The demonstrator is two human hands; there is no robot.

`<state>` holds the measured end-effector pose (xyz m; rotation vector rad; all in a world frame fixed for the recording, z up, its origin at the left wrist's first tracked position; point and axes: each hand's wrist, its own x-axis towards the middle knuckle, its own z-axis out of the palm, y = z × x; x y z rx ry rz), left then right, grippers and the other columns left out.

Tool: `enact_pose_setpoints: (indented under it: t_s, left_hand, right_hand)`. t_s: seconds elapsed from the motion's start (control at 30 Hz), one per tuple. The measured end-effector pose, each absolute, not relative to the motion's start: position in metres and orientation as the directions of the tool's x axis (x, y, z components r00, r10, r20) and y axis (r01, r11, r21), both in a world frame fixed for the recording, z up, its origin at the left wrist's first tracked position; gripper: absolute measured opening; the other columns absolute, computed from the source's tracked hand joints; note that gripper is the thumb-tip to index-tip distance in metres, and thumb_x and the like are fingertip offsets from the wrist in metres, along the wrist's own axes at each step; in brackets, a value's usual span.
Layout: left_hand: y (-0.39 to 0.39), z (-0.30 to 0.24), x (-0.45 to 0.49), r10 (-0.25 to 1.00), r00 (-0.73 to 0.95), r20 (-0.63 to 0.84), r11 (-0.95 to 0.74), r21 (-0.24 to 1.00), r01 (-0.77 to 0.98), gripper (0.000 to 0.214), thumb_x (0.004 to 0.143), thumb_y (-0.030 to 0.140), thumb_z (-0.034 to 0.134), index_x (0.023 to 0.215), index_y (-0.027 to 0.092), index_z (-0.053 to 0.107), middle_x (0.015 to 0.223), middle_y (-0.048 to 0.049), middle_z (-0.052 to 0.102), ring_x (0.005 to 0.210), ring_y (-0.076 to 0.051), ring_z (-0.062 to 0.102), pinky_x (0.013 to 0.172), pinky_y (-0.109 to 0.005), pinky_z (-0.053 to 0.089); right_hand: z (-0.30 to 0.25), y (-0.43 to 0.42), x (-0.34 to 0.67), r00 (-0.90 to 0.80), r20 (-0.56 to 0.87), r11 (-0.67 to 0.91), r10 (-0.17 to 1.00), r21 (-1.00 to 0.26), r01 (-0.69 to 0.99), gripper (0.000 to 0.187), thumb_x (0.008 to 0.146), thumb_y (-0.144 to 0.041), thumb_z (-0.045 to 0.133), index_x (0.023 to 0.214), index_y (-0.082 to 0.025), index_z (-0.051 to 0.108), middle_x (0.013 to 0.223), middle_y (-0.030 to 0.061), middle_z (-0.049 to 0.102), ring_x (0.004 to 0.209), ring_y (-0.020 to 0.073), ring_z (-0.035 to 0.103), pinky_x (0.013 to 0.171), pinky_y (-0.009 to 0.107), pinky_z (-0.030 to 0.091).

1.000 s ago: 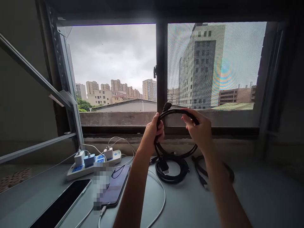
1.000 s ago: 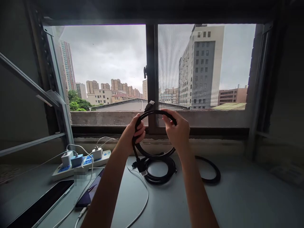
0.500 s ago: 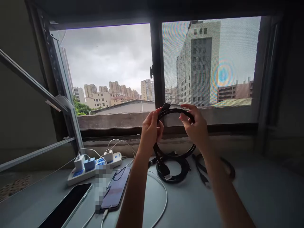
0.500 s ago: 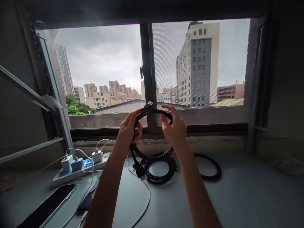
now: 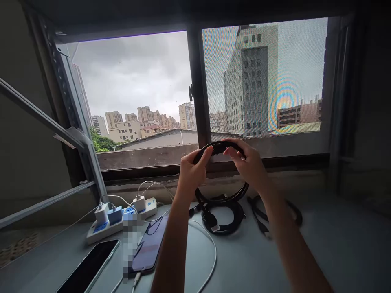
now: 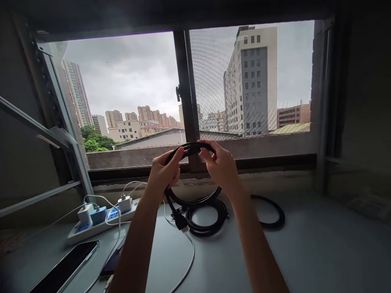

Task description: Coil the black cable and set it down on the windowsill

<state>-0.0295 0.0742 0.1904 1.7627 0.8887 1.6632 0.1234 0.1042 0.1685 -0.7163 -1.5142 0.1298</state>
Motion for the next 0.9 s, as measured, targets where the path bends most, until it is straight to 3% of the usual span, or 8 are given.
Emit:
enact_pose_setpoints:
  t_s: [0.13, 0.3, 0.47, 0.67, 0.83, 0.9]
  left_hand:
    - [0.074, 0.189, -0.030, 0.810, -0.004, 0.587, -0.583, 0.805, 0.106, 0.037, 0.083, 0.049, 0.065, 0.076, 0.013, 0.066, 0.035, 0.0052, 0.032, 0.026, -0.006, 0.024, 0.029, -0.018, 0.014]
    - [0.076, 0.187, -0.033, 0.840, 0.033, 0.542, -0.542, 0.834, 0.106, 0.041, 0.079, 0.056, 0.068, 0.075, 0.015, 0.067, 0.033, 0.0037, 0.034, 0.026, -0.007, 0.025, 0.029, -0.019, 0.014]
    - [0.075, 0.186, -0.032, 0.872, -0.002, 0.489, -0.486, 0.868, 0.100, 0.046, 0.079, 0.055, 0.069, 0.060, 0.015, 0.058, 0.035, 0.0036, 0.033, 0.027, -0.005, 0.024, 0.030, -0.018, 0.016]
    - [0.072, 0.190, -0.032, 0.908, -0.038, 0.418, -0.413, 0.906, 0.091, 0.051, 0.081, 0.053, 0.068, 0.052, 0.015, 0.053, 0.035, 0.0028, 0.033, 0.028, -0.005, 0.025, 0.032, -0.017, 0.016]
    - [0.073, 0.191, -0.035, 0.921, -0.021, 0.389, -0.385, 0.919, 0.086, 0.053, 0.078, 0.051, 0.072, 0.048, 0.016, 0.047, 0.037, 0.0019, 0.034, 0.030, -0.004, 0.025, 0.032, -0.018, 0.014]
    - [0.074, 0.191, -0.037, 0.933, -0.002, 0.361, -0.360, 0.930, 0.070, 0.058, 0.080, 0.056, 0.068, 0.047, 0.016, 0.043, 0.037, 0.0024, 0.031, 0.030, -0.005, 0.024, 0.032, -0.018, 0.013]
  right_hand:
    - [0.167, 0.105, 0.127, 0.099, 0.833, 0.788, 0.544, -0.548, 0.279, 0.028, 0.086, -0.041, 0.053, 0.099, -0.019, 0.064, 0.072, 0.0019, 0.067, 0.051, 0.0106, 0.046, 0.048, 0.024, 0.036]
    - [0.169, 0.099, 0.132, 0.012, 0.762, 0.759, 0.648, -0.646, 0.079, 0.032, 0.080, -0.050, 0.061, 0.083, -0.018, 0.061, 0.051, -0.0043, 0.053, 0.039, 0.0075, 0.038, 0.038, 0.021, 0.028]
    - [0.174, 0.090, 0.132, -0.021, 0.623, 0.618, 0.782, -0.780, -0.094, 0.041, 0.068, -0.055, 0.071, 0.073, -0.017, 0.058, 0.061, -0.0004, 0.062, 0.035, 0.0051, 0.040, 0.034, 0.020, 0.028]
    - [0.178, 0.083, 0.130, -0.042, 0.532, 0.525, 0.846, -0.844, -0.108, 0.044, 0.062, -0.058, 0.073, 0.063, -0.017, 0.056, 0.054, -0.0020, 0.058, 0.034, 0.0045, 0.039, 0.035, 0.019, 0.028]
    - [0.176, 0.083, 0.124, -0.127, 0.561, 0.563, 0.818, -0.826, -0.027, 0.053, 0.074, -0.069, 0.057, 0.063, -0.017, 0.055, 0.059, 0.0018, 0.062, 0.035, 0.0054, 0.042, 0.036, 0.019, 0.029]
    - [0.174, 0.085, 0.119, -0.081, 0.639, 0.643, 0.765, -0.764, 0.050, 0.052, 0.079, -0.069, 0.050, 0.073, -0.018, 0.060, 0.065, 0.0024, 0.065, 0.036, 0.0065, 0.045, 0.038, 0.020, 0.032]
